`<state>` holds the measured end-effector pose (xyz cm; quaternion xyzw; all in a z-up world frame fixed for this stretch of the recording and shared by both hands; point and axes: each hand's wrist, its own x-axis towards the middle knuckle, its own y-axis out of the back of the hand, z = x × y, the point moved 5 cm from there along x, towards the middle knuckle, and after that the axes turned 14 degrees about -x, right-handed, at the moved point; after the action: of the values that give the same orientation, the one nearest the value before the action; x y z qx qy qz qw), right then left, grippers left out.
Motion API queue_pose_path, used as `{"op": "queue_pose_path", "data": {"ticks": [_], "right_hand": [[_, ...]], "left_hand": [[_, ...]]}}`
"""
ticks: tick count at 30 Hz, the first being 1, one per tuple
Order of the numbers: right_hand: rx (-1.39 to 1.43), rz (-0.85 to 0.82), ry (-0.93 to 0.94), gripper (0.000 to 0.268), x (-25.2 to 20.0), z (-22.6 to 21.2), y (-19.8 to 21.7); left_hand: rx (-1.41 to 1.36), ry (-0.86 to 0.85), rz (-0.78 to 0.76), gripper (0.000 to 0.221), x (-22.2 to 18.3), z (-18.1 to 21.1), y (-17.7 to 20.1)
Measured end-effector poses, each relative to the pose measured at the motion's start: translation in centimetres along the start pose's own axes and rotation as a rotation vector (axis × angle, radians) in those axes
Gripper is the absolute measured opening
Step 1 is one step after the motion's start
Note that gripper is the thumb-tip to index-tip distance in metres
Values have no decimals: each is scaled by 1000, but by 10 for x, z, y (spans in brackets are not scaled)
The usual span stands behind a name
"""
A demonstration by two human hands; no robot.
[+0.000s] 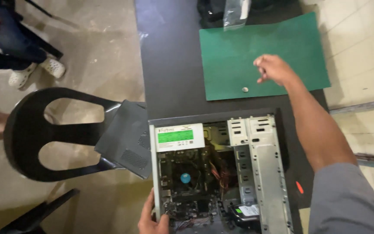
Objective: Connecting internal components and sliding the side panel onto a desktop computer chassis to close it.
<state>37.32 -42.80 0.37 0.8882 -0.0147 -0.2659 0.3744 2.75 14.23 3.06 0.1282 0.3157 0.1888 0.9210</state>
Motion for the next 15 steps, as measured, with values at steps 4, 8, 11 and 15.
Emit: {"op": "queue_pose_path", "data": {"ticks": [4,8,11,15], "right_hand": [[79,-59,-12,23,13,91,-32],[-4,1,123,22,17,117,-61],[-419,189,279,27,12,106,-76],[-530,264,304,41,-14,73,-78]], "left_hand": [[-87,-125,27,85,9,-12,-4],[-13,11,-37,80,14,-18,-1],[-34,-153,-161,81,21,-29,-4],[67,-23,-228,83,-3,12,1]]}}
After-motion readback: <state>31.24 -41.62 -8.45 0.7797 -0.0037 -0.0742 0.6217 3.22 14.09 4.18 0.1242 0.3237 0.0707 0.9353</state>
